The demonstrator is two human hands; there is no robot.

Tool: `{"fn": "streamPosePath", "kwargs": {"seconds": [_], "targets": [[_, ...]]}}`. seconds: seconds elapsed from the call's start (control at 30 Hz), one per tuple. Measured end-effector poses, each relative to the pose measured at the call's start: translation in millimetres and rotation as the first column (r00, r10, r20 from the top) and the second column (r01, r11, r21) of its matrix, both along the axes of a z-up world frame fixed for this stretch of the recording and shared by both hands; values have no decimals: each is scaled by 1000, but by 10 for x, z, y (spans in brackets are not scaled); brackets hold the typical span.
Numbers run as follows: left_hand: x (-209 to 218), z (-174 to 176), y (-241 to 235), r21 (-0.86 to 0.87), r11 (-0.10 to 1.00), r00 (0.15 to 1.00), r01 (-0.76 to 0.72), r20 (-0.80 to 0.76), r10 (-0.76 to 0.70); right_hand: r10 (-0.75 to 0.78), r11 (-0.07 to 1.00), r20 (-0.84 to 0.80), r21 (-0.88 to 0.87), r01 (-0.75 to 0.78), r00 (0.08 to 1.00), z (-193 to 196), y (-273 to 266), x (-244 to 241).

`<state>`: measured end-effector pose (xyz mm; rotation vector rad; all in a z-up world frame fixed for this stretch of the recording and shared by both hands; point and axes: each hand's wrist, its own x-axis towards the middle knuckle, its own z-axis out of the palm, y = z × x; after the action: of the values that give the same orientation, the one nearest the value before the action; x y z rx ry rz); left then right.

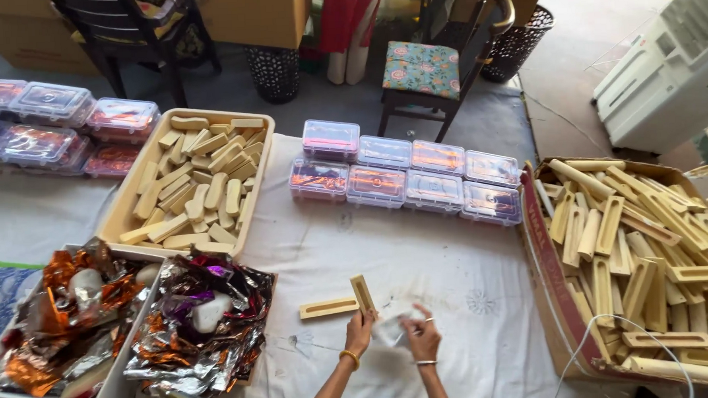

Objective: The person wipes a small wooden piece with a white cloth, then wraps it in a shiny foil sheet. The person repeats this process with another wooden piece, folding the foil around it and placing the wrapped item on the table.

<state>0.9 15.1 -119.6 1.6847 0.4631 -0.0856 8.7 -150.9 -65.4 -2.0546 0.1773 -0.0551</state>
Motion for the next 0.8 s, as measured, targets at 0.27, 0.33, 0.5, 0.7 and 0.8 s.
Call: {"fn": "streamPosePath", "kwargs": {"seconds": [0.27, 0.33, 0.5, 0.7, 0.8], "targets": [[23, 364, -20, -429, 899, 996, 93, 42, -83, -18, 997, 567, -52, 57, 823, 656, 487, 267], [-72, 551, -14, -400, 901, 986, 169, 72, -153, 176, 975, 697, -220, -26, 695, 730, 575, 244], [-177, 1154, 33, 32, 953, 930, 302, 210, -301, 390, 884, 611, -457, -96, 689, 892, 517, 355], [-197, 810, 47, 658, 741, 863, 133, 291, -414, 250, 966, 122, -98, -239, 960, 816, 286, 498], [-261, 777, 92, 709, 688, 841, 156, 269, -468, 318, 944, 269, -173, -279, 909, 712, 218, 517]]}}
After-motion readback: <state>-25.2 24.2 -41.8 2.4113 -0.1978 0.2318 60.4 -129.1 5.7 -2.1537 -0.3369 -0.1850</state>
